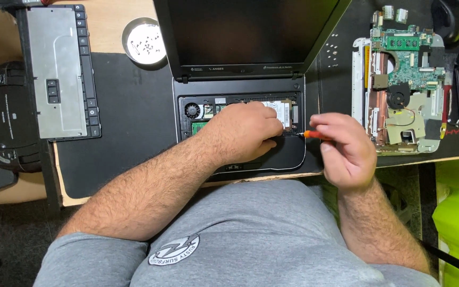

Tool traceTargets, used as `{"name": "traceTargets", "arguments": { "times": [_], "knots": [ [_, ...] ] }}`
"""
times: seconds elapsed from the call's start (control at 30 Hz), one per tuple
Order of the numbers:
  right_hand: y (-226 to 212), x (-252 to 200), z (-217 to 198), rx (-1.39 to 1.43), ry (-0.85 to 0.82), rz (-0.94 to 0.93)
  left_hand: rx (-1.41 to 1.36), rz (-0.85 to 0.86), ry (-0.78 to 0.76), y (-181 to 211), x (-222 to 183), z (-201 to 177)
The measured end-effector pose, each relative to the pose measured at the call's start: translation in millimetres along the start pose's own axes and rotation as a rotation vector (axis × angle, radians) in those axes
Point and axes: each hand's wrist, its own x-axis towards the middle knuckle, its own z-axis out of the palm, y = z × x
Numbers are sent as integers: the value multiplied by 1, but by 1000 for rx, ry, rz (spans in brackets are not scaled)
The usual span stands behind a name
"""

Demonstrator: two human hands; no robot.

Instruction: Disassembling a laptop to inspect internal components by removing the hard drive and RAM modules using a screwdriver.

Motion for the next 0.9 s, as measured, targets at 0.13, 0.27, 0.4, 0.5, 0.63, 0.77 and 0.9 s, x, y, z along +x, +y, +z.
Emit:
{"name": "traceTargets", "arguments": {
  "times": [0.13, 0.27, 0.4, 0.5, 0.63, 0.77, 0.9],
  "knots": [
    [7, -11, 1, -89, 31, -16, 12, -3, 7, 0, 1, 4],
    [2, -5, 7, -13, 61, -6, 27, 3, 8, -1, 1, 4],
    [-3, -3, 9, 35, 29, 41, 25, -13, -6, -1, 1, 5],
    [4, -4, 5, -80, -19, -20, 23, -18, -16, 0, 2, 4],
    [4, -3, 11, -138, 22, -65, 16, -19, -26, 2, 1, 1],
    [7, -9, 4, -91, 56, -55, 35, -23, -35, 3, 1, 0],
    [3, -6, -4, -62, 95, -95, 33, -10, -44, 1, 1, 1]
  ]
}}
